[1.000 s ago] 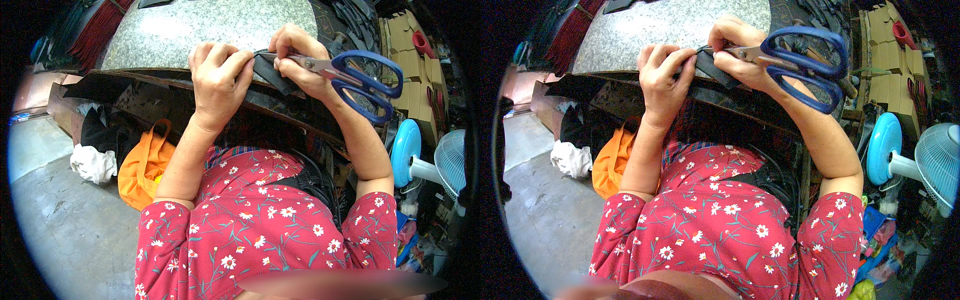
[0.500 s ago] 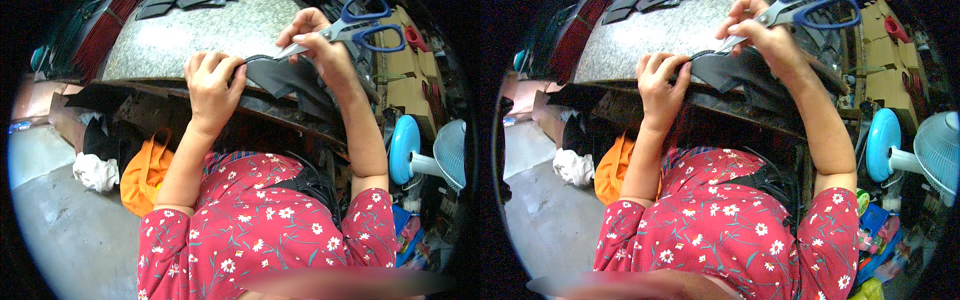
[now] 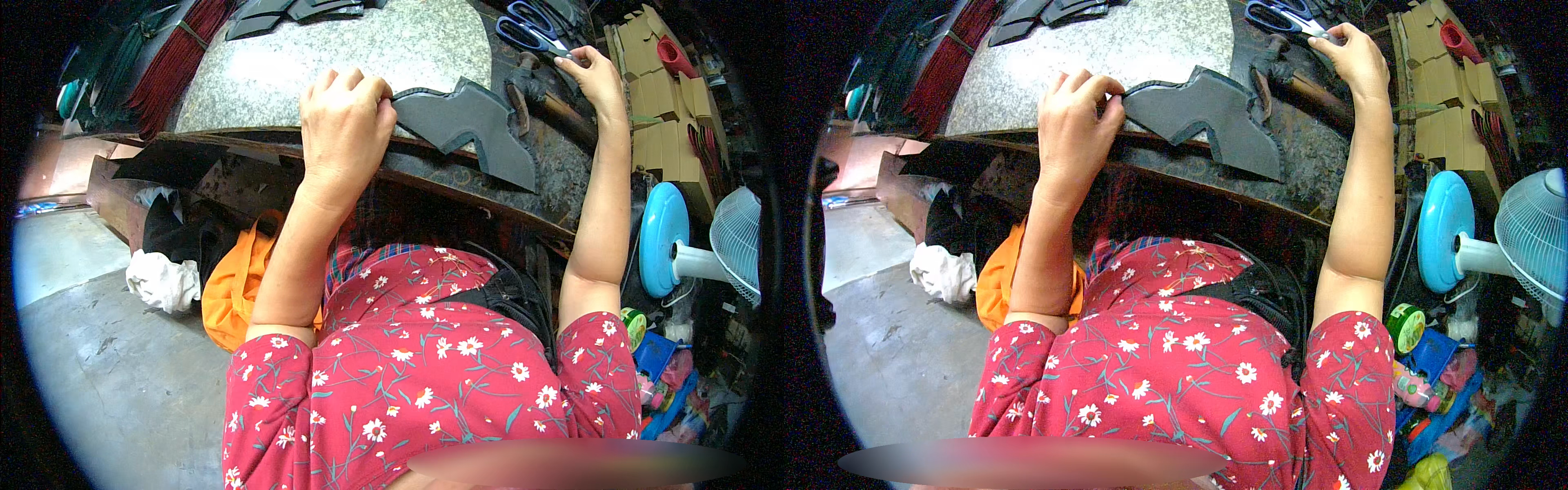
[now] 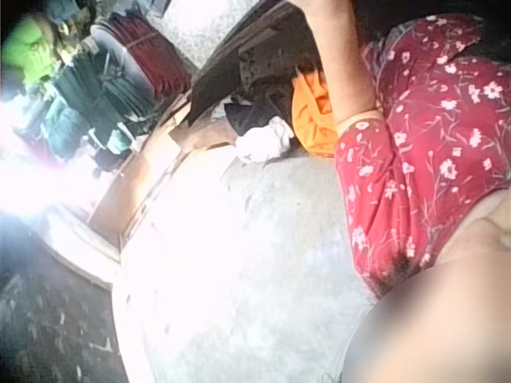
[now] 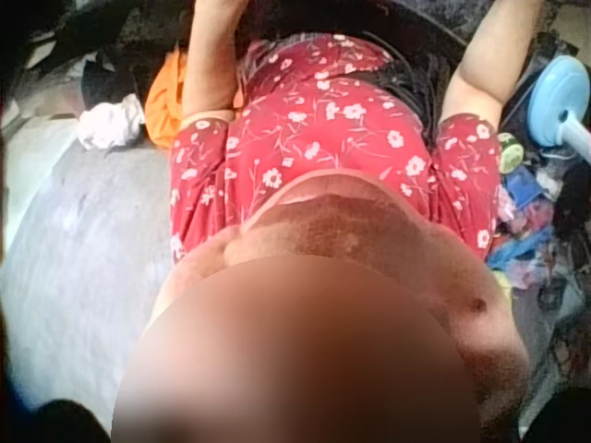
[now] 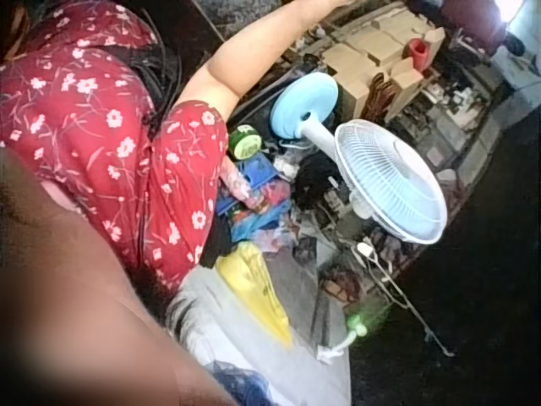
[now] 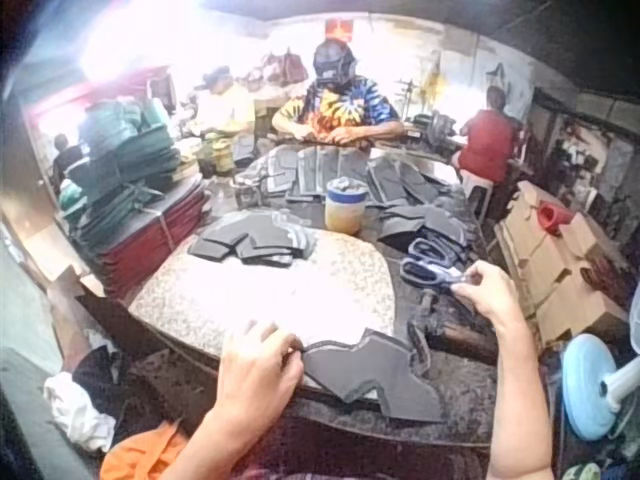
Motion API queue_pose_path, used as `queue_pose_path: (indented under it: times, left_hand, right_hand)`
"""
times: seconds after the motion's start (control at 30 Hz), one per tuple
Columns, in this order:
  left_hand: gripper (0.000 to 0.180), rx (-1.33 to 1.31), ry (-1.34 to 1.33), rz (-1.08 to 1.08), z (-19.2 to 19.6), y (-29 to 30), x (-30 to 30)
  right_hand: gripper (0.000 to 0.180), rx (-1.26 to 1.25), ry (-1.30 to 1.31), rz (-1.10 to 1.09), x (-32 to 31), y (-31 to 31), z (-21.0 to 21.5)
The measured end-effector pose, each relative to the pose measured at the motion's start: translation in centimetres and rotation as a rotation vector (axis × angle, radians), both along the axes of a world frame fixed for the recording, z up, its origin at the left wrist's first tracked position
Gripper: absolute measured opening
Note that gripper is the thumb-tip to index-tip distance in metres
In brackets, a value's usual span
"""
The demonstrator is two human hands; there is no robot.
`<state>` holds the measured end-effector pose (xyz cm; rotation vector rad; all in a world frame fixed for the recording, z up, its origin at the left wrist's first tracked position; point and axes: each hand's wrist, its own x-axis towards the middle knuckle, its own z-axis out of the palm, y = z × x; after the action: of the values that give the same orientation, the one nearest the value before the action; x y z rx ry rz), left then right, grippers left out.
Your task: The person uses blue-handled scissors to cut a black flexible sheet into irregular shapes. They repeatedly trim edges, rotate the sheet, and compare pieces to a template, stacking finished pieces on the work surface.
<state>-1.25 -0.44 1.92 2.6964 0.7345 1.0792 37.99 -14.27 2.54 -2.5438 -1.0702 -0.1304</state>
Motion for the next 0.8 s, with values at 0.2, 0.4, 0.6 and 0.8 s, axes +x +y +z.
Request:
queue_pose_path:
  times: [0.2,0.4,0.6,0.8]
  left_hand:
    - [0.013,0.007,-0.207,-0.048,1.1,-0.2,0.7]
    - [0.017,-0.211,-0.612,-0.252,3.4,-1.7,0.3]
    - [0.012,-0.869,-0.715,-0.509,2.8,-2.3,2.3]
    - [0.015,-1.211,-0.649,-0.554,2.4,-0.4,1.5]
  right_hand:
    - [0.041,0.079,-0.323,0.176,-6.7,0.0,4.0]
    - [0.065,0.117,0.800,1.055,-13.7,0.4,9.3]
    - [0.038,0.144,1.158,1.028,-19.3,2.7,5.9]
    - [0.021,0.302,1.154,0.911,-19.9,2.6,3.9]
